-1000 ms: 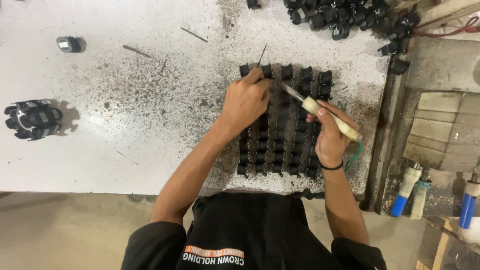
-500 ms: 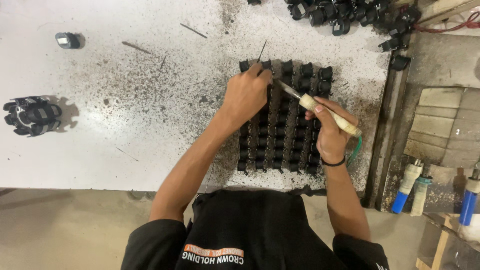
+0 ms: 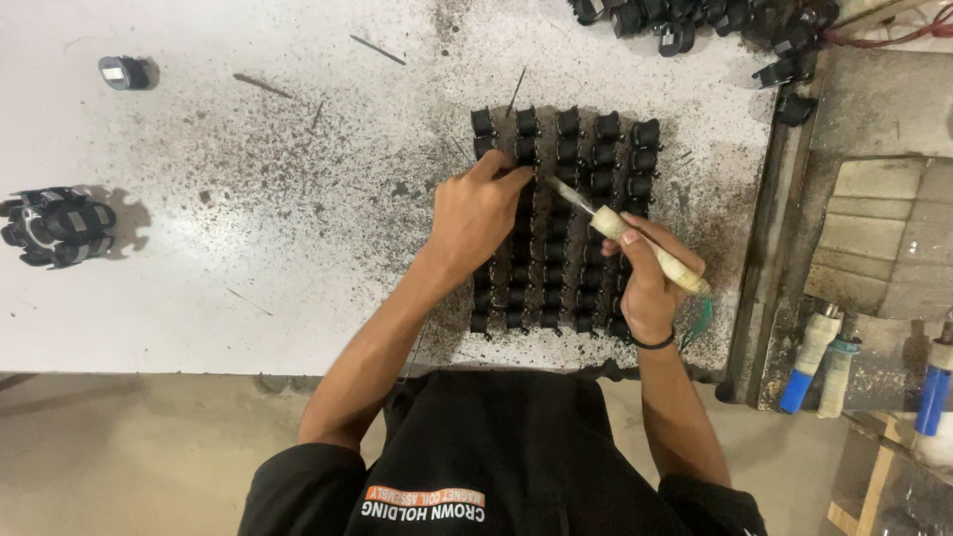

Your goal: The person solders wire leads onto black cylindrical coil components arranged in rows on a workbench, using a soldering iron held in the right hand while the left hand positions each component's wire. The person works through the grid one component at a time and sets the iron down on the bench at the end.

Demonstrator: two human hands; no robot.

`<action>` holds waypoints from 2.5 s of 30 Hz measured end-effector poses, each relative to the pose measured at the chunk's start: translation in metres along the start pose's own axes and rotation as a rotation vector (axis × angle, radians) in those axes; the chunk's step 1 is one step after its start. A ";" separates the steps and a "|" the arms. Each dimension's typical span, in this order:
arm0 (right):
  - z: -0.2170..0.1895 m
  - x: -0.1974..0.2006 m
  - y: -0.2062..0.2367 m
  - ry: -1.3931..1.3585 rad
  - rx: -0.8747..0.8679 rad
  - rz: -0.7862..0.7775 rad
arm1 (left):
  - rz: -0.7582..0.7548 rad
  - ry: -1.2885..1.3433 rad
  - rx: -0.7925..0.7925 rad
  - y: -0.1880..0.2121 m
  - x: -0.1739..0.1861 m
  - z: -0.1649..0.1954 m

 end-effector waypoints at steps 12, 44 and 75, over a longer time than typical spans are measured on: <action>0.002 -0.004 -0.005 -0.045 -0.023 0.031 | -0.122 -0.068 -0.018 -0.007 -0.005 0.000; -0.015 0.012 0.012 -0.129 0.036 0.021 | 0.051 0.028 -0.004 0.008 0.014 0.005; 0.008 0.003 0.037 -0.021 0.012 0.037 | -0.063 0.091 -0.033 0.032 -0.002 0.003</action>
Point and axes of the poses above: each hand's wrist, its own y-axis away from the middle knuckle, its own x-axis out of the back of the hand, z = x × y, the point moved 1 cm from there along -y, towards the middle knuckle, and after that the axes turned 6 degrees about -z, right-handed, at the moved point
